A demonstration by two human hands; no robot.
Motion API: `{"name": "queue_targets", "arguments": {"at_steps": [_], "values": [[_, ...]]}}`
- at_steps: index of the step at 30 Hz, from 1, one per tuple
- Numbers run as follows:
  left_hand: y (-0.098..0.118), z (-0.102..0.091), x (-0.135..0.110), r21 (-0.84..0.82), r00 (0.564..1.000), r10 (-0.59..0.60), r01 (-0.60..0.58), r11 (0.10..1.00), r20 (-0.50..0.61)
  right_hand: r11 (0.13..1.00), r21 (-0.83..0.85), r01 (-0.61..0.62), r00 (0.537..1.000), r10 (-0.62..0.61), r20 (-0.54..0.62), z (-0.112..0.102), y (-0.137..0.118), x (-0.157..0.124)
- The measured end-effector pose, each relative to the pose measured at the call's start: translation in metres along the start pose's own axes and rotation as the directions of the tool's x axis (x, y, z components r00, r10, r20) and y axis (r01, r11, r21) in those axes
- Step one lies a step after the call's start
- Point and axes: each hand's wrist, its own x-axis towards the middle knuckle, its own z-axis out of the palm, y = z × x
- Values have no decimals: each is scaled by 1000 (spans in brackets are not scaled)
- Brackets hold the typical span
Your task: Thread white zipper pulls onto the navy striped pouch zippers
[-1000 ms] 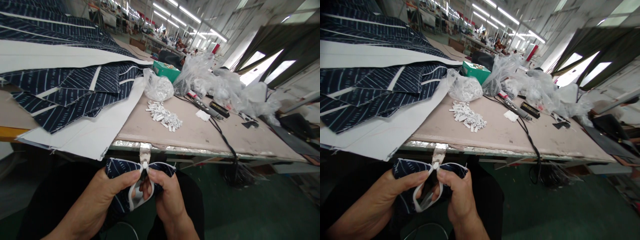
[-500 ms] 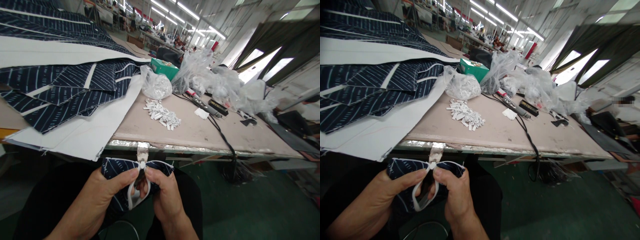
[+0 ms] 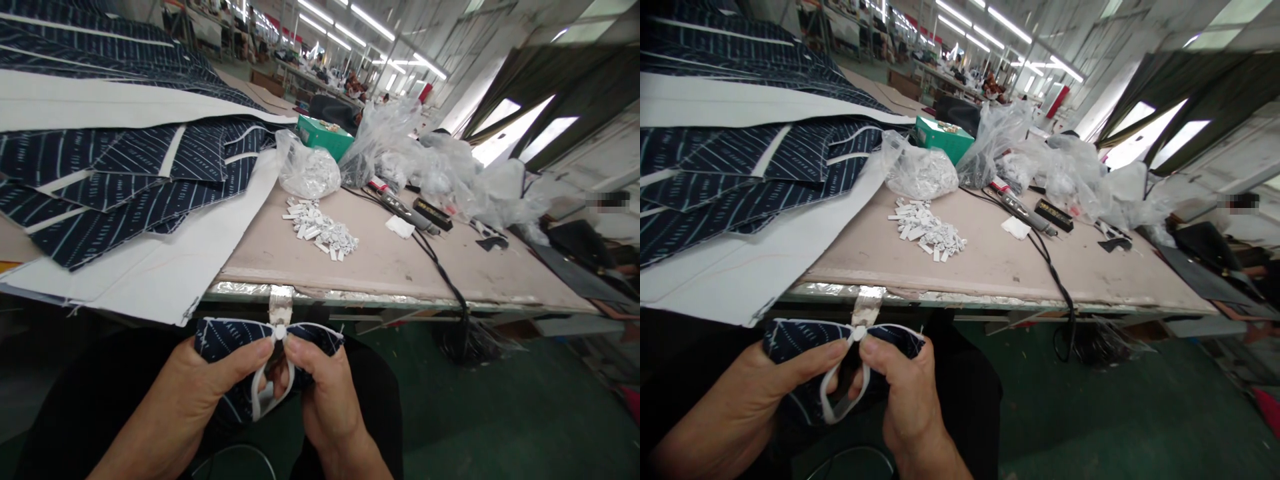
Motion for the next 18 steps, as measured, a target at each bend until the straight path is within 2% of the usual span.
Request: {"name": "queue_targets", "arguments": {"at_steps": [4, 7, 9, 11, 13, 18], "values": [[4, 3, 7, 22, 996, 90, -90, 996, -11, 997, 14, 82, 996, -81, -45, 2, 6, 4], [8, 2, 12, 80, 988, 151, -149, 986, -25, 993, -44, 112, 992, -114, -52, -2, 5, 5], [5, -5, 11, 162, 993, 111, -104, 981, -39, 975, -161, 154, 986, -161, -32, -9, 2, 1], [-2, -15, 7, 242, 998, 63, -59, 968, -9, 932, -298, 205, 977, -214, 2, -17, -3, -6], [-11, -23, -1, 289, 999, 45, -51, 956, 25, 897, -386, 214, 975, -218, 35, -24, -6, -14], [-23, -21, -22, 175, 1000, -28, 27, 984, 1, 887, -428, 172, 978, -206, -32, -23, -5, -26]]}}
